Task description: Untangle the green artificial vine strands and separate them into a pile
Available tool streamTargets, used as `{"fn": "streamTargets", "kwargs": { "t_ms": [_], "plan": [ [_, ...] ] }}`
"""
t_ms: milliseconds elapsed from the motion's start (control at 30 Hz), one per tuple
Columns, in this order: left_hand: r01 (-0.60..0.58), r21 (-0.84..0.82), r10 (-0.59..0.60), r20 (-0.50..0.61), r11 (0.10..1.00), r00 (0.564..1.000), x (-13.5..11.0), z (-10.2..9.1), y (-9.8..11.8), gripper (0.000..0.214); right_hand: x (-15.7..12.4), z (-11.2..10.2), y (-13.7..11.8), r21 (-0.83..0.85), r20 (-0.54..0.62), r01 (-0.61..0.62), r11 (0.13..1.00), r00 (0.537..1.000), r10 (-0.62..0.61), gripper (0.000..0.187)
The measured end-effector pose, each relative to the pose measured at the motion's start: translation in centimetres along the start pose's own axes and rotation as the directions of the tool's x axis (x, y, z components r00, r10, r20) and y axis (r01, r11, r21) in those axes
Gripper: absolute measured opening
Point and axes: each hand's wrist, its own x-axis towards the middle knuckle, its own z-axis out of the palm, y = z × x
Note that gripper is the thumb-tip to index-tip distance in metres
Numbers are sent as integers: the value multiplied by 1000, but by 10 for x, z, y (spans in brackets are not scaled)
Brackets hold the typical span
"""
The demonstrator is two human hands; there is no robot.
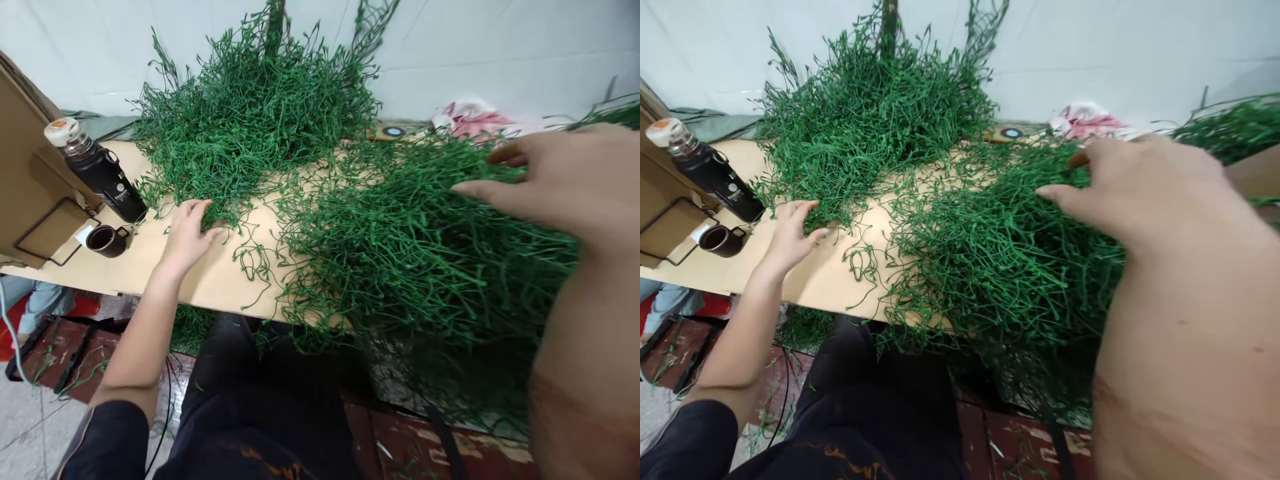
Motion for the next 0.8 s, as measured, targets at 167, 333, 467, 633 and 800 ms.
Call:
{"fn": "streamTargets", "kwargs": {
  "t_ms": [167,333,467,633,800],
  "plan": [
    [57,113,-68,91,992,994,33,24,5,29,-57,11,-91,222,52,562,797,809,-586,56],
    [206,52,-200,-105,977,974,37,-6,-13,24,-82,44,-168,347,129,805,481,468,-874,59],
    [299,-50,-303,-234,953,924,36,-33,-33,27,-64,61,-159,338,106,798,499,494,-863,35],
    [249,-33,-251,-152,968,956,30,-22,-36,34,-41,53,-116,371,83,765,527,538,-839,23],
    [211,28,-205,-150,977,967,22,-13,-20,40,-28,17,-57,458,-92,576,677,788,-609,18]
  ]
}}
